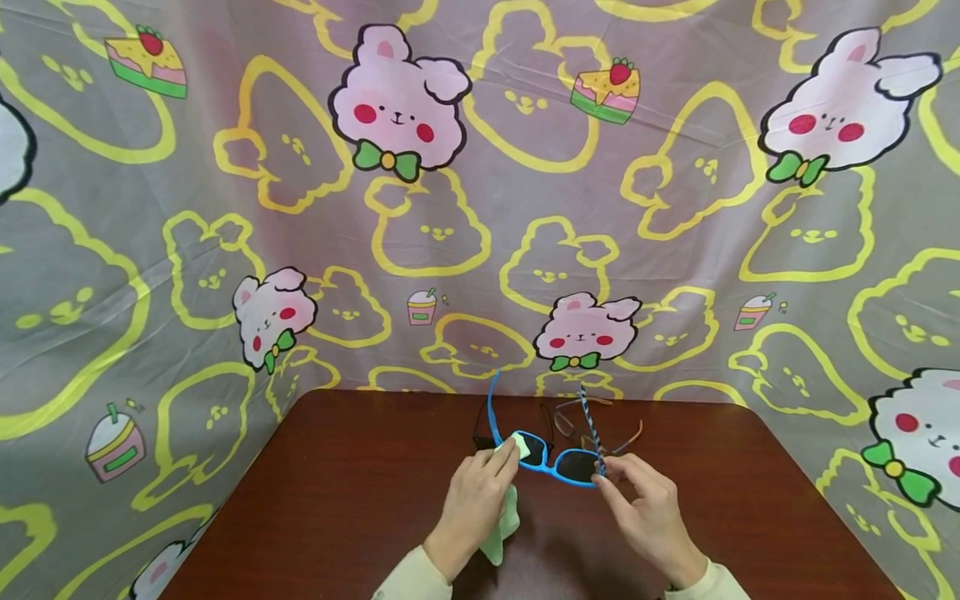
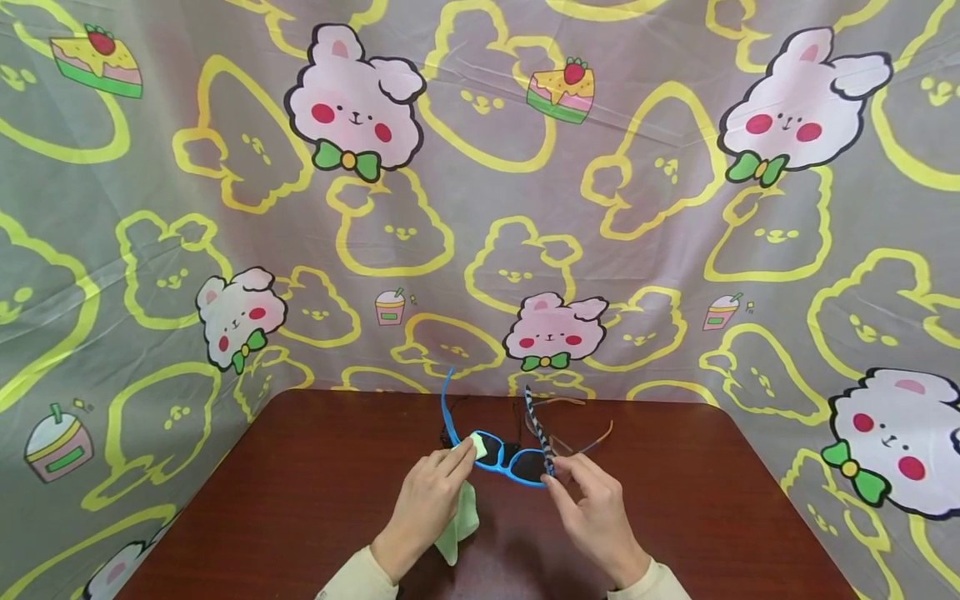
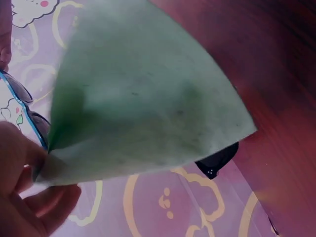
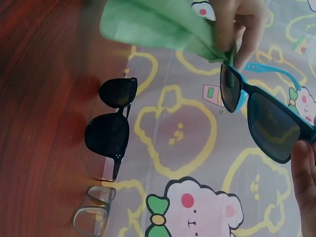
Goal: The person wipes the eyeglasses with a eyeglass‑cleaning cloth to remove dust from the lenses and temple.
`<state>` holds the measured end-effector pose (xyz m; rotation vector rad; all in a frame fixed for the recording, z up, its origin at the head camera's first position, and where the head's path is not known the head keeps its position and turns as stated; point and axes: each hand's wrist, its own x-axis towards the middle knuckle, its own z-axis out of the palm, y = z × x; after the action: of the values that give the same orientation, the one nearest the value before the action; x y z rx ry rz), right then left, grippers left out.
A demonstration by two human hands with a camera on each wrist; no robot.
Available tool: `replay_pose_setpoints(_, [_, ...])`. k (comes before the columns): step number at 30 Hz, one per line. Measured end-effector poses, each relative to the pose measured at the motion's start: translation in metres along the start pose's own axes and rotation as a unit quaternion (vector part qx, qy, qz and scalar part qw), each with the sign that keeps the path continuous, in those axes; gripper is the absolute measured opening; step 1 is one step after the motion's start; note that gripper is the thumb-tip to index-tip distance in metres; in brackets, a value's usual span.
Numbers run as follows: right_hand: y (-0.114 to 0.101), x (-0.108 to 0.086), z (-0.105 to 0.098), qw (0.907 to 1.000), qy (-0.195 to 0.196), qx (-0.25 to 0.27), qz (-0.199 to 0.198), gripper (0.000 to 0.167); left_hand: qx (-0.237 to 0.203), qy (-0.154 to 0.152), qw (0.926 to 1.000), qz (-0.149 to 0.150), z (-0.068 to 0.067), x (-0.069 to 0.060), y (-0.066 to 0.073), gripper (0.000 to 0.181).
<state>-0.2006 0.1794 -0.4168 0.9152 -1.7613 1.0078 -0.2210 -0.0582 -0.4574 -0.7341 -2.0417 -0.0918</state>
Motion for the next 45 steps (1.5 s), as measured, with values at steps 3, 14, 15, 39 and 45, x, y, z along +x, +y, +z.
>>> replay_pose_setpoints(3, [-0.008, 0.006, -0.002, 1.0, 0.001, 0.001, 0.002, 0.011, -0.016, -0.009, 0.9998, -0.001, -0.002, -0.001, 0.0, 0.047])
replay_pose_setpoints(14, [-0.011, 0.008, 0.0, 0.9997, 0.01, -0.003, -0.021, 0.037, -0.008, -0.012, 0.9998, -0.012, -0.003, 0.0, 0.003, 0.044])
replay_pose_setpoints(15, [-0.012, 0.009, 0.0, 0.9997, 0.012, -0.003, -0.022, 0.037, -0.01, -0.015, 0.9997, -0.014, -0.003, 0.0, 0.003, 0.043])
replay_pose_setpoints(39, [-0.011, 0.009, -0.003, 0.9997, 0.004, -0.001, -0.024, 0.033, 0.001, -0.052, 0.9982, -0.031, -0.005, 0.005, 0.006, 0.053])
replay_pose_setpoints(45, [-0.01, 0.007, -0.006, 0.9999, -0.01, 0.0, -0.003, 0.011, 0.003, -0.04, 0.9988, -0.029, -0.005, 0.007, 0.006, 0.057])
